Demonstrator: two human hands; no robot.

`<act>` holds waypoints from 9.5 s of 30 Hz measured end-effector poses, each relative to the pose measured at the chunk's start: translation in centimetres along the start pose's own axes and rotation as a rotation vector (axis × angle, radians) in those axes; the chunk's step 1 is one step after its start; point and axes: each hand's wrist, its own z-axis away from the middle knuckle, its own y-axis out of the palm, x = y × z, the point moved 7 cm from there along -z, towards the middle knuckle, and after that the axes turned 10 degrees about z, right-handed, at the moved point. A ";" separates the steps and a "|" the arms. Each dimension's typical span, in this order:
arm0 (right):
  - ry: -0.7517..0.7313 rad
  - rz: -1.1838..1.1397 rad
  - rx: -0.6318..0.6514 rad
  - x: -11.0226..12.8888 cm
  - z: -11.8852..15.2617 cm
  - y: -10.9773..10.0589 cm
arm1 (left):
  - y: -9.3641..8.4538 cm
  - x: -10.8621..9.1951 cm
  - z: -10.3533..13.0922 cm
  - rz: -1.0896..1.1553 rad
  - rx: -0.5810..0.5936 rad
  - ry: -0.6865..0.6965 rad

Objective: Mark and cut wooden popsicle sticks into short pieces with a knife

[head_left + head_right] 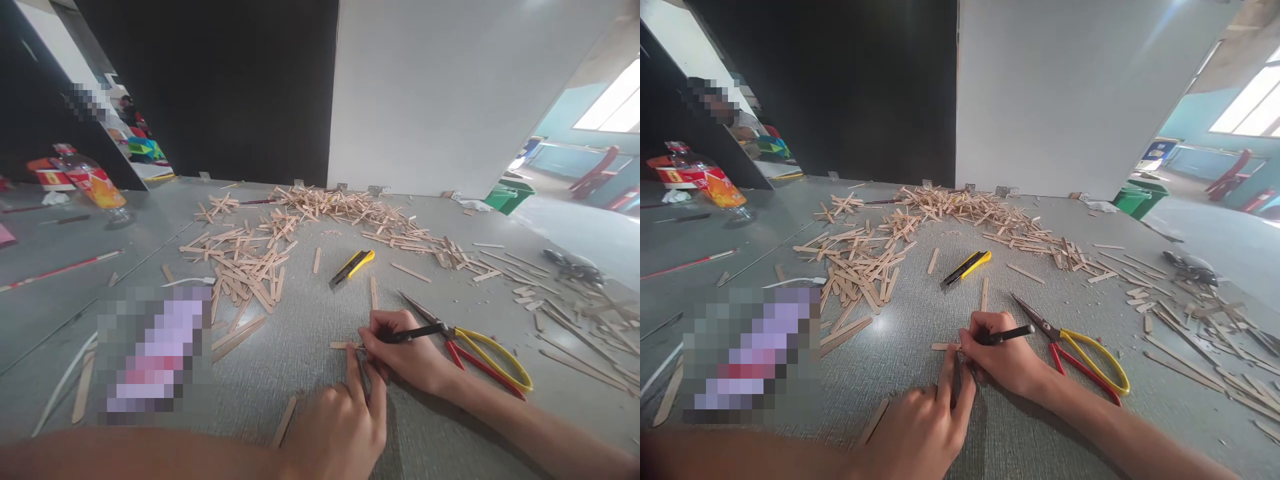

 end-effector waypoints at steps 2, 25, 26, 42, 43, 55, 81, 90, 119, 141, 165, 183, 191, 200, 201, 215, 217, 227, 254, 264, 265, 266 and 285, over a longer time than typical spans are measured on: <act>0.045 -0.007 0.017 -0.3 -0.1 0.2 | -0.1 0.0 -0.1 -0.006 -0.009 -0.006; 0.068 0.032 0.013 0.2 -0.4 0.3 | -0.5 -0.2 -0.3 -0.006 -0.032 -0.004; 0.070 0.036 0.011 0.2 -0.4 0.3 | -0.5 -0.1 -0.2 -0.002 -0.031 -0.011; 0.074 0.086 0.007 0.4 -0.5 0.3 | -1.1 -0.2 -0.4 -0.041 -0.033 -0.017; 0.073 0.088 0.007 0.4 -0.5 0.3 | -1.0 -0.2 -0.4 -0.042 -0.029 -0.015; 0.140 0.023 0.004 0.7 -0.4 -0.1 | -0.3 -0.3 -0.1 -0.036 0.011 0.006; 0.095 0.000 0.050 -0.1 -0.3 0.7 | -0.2 -0.3 0.1 -0.023 0.002 -0.004; 0.092 -0.009 0.049 -0.3 -0.3 0.8 | -0.1 -0.2 0.1 -0.018 0.001 -0.026; 0.065 -0.018 0.070 0.1 -0.4 0.7 | -0.5 -0.2 -0.1 -0.034 -0.054 -0.005; 0.065 0.008 0.026 0.5 -0.3 0.6 | -0.5 -0.2 -0.1 -0.057 0.005 0.031; 0.093 -0.007 0.041 -0.1 -0.5 0.3 | -0.5 -0.1 -0.1 -0.028 0.012 0.001; 0.072 -0.006 0.028 -0.1 -0.6 0.4 | -0.4 -0.1 -0.1 -0.039 0.048 0.015; 0.092 -0.004 0.031 0.2 -0.6 0.4 | -0.2 0.0 -0.1 -0.036 0.051 -0.007; 0.103 -0.012 0.035 0.2 -0.5 0.4 | -0.3 -0.1 -0.2 -0.049 0.079 0.020; 0.101 -0.012 0.035 0.2 -0.5 0.4 | -0.3 -0.1 -0.2 -0.049 0.068 0.019; 0.108 0.010 0.028 0.1 -0.4 0.2 | -0.8 -0.2 -0.2 -0.047 0.007 0.005; 0.111 0.011 0.030 0.2 -0.4 0.2 | -0.8 -0.1 -0.1 -0.046 0.002 0.001; 0.128 0.040 0.032 0.0 -0.4 0.2 | -1.0 0.0 -0.2 -0.027 -0.025 -0.012; 0.127 0.051 0.011 0.2 -0.5 -0.1 | -0.7 0.0 0.0 -0.030 -0.009 -0.012; 0.131 0.089 0.018 -0.1 -0.5 -0.2 | -0.5 0.0 -0.1 -0.035 0.011 -0.003; 0.133 0.092 0.015 0.0 -0.5 -0.2 | -0.5 0.0 0.0 -0.034 0.010 -0.003; 0.135 0.092 0.011 0.0 -0.5 -0.3 | -0.4 0.0 0.0 -0.034 0.009 -0.006; 0.114 0.043 0.024 -0.2 -0.4 -0.2 | -0.5 0.0 -0.1 -0.045 0.011 -0.004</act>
